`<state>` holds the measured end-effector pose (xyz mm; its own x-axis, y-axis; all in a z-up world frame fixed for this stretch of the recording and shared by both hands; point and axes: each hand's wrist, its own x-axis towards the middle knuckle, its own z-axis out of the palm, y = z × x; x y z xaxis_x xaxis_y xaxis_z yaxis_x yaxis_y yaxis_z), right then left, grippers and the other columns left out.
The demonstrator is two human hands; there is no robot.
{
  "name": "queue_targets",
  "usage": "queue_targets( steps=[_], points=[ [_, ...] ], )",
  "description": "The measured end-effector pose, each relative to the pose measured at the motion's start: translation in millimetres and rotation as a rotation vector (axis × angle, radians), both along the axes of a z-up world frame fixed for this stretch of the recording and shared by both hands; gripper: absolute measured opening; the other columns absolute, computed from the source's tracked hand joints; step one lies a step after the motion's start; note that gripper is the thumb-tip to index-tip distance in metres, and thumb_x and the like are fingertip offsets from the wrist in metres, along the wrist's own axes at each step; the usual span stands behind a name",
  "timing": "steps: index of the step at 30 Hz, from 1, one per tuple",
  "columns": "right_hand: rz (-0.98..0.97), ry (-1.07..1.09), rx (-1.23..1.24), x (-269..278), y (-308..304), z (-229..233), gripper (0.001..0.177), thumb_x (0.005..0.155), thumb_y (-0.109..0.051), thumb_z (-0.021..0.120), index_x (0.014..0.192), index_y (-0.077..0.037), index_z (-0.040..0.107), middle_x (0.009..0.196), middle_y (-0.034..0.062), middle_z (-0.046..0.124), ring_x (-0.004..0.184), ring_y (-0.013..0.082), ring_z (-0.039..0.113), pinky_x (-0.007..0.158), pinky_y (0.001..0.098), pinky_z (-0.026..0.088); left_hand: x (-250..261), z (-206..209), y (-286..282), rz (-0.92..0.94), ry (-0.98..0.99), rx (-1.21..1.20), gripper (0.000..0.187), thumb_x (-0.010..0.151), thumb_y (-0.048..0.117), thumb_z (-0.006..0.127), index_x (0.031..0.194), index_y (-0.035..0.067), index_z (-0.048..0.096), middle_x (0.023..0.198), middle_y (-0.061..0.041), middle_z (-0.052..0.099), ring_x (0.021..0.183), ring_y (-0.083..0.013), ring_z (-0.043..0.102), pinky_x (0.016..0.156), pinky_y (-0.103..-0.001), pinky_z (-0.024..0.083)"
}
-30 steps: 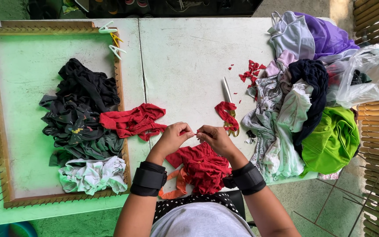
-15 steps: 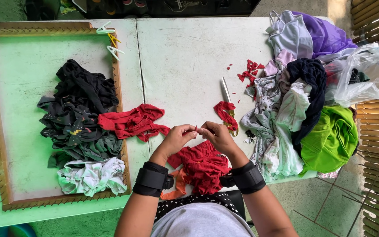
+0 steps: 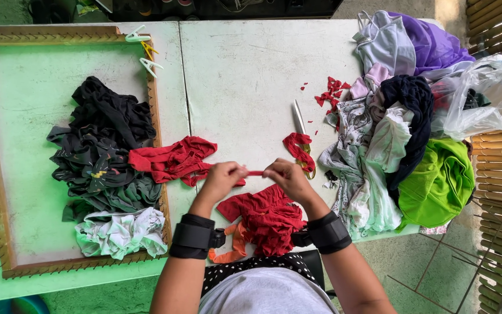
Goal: The person cuts strips of red fabric from a larger piece of fabric with handheld scissors, then aligns the edges of the cut fabric strips by hand on a table.
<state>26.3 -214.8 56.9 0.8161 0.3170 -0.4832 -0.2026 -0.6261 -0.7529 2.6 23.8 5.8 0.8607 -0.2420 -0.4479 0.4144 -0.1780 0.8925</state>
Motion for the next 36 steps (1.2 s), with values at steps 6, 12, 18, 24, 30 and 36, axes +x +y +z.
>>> queue_targets(
  steps=[6, 12, 18, 24, 30, 36],
  points=[
    [0.043, -0.3, -0.448, 2.0, -43.5, -66.3, 0.046, 0.08, -0.022, 0.084, 0.124, -0.017, 0.073, 0.146, 0.0217, 0.04, 0.129, 0.041, 0.043, 0.106, 0.0496, 0.041, -4.1, -2.8, 88.3, 0.451, -0.04, 0.204, 0.019, 0.098, 0.018, 0.073, 0.103, 0.002, 0.079, 0.089, -0.006, 0.079, 0.066, -0.0077, 0.061, 0.059, -0.025, 0.049],
    [-0.005, -0.383, -0.138, -16.9, -23.5, -128.8, 0.06, 0.08, -0.007, 0.076, 0.137, -0.01, 0.06, 0.144, 0.0188, 0.049, 0.13, 0.0373, 0.05, 0.11, 0.0427, 0.047, -19.4, -28.4, 129.6, 0.705, -0.286, 0.084, 0.016, 0.097, 0.005, 0.076, 0.104, -0.003, 0.064, 0.088, -0.005, 0.072, 0.075, -0.0073, 0.066, 0.066, -0.021, 0.053],
    [-0.179, -0.111, 0.065, -12.3, 3.4, -81.0, 0.025, 0.09, -0.007, 0.063, 0.113, -0.016, 0.071, 0.13, 0.0079, 0.06, 0.111, 0.0278, 0.069, 0.094, 0.0369, 0.059, -19.0, -39.6, 111.2, 0.691, -0.234, -0.019, 0.015, 0.093, 0.002, 0.073, 0.107, -0.001, 0.067, 0.092, -0.004, 0.072, 0.081, -0.0088, 0.069, 0.073, -0.02, 0.056],
    [-0.243, -0.585, -0.54, -10.3, -58.5, -100.5, 0.029, 0.075, -0.007, 0.08, 0.101, -0.009, 0.067, 0.102, 0.0166, 0.059, 0.098, 0.0393, 0.06, 0.086, 0.0457, 0.051, -10.1, -25.8, 72.5, 0.608, -0.245, 0.017, 0.01, 0.095, -0.001, 0.072, 0.104, -0.004, 0.071, 0.096, -0.008, 0.073, 0.084, -0.0095, 0.067, 0.075, -0.023, 0.055],
    [-0.225, -0.447, -0.54, -0.7, -76.3, -118.6, 0.043, 0.081, -0.01, 0.078, 0.119, -0.009, 0.058, 0.104, 0.0155, 0.065, 0.094, 0.0375, 0.065, 0.08, 0.0463, 0.053, 17.6, -20.6, 27.9, 0.551, -0.228, -0.188, 0.014, 0.089, -0.002, 0.072, 0.102, 0.0, 0.066, 0.093, -0.007, 0.075, 0.08, -0.0103, 0.069, 0.071, -0.023, 0.057],
    [-0.403, -0.064, 0.107, 7.8, -94.0, -123.3, 0.064, 0.09, -0.002, 0.064, 0.15, -0.013, 0.045, 0.107, 0.0158, 0.074, 0.083, 0.0194, 0.074, 0.07, 0.0318, 0.06, 38.4, 17.0, 4.8, 0.464, -0.231, -0.117, 0.006, 0.093, 0.003, 0.072, 0.098, 0.0, 0.07, 0.09, -0.007, 0.073, 0.081, -0.0109, 0.066, 0.074, -0.027, 0.056]
  ],
)
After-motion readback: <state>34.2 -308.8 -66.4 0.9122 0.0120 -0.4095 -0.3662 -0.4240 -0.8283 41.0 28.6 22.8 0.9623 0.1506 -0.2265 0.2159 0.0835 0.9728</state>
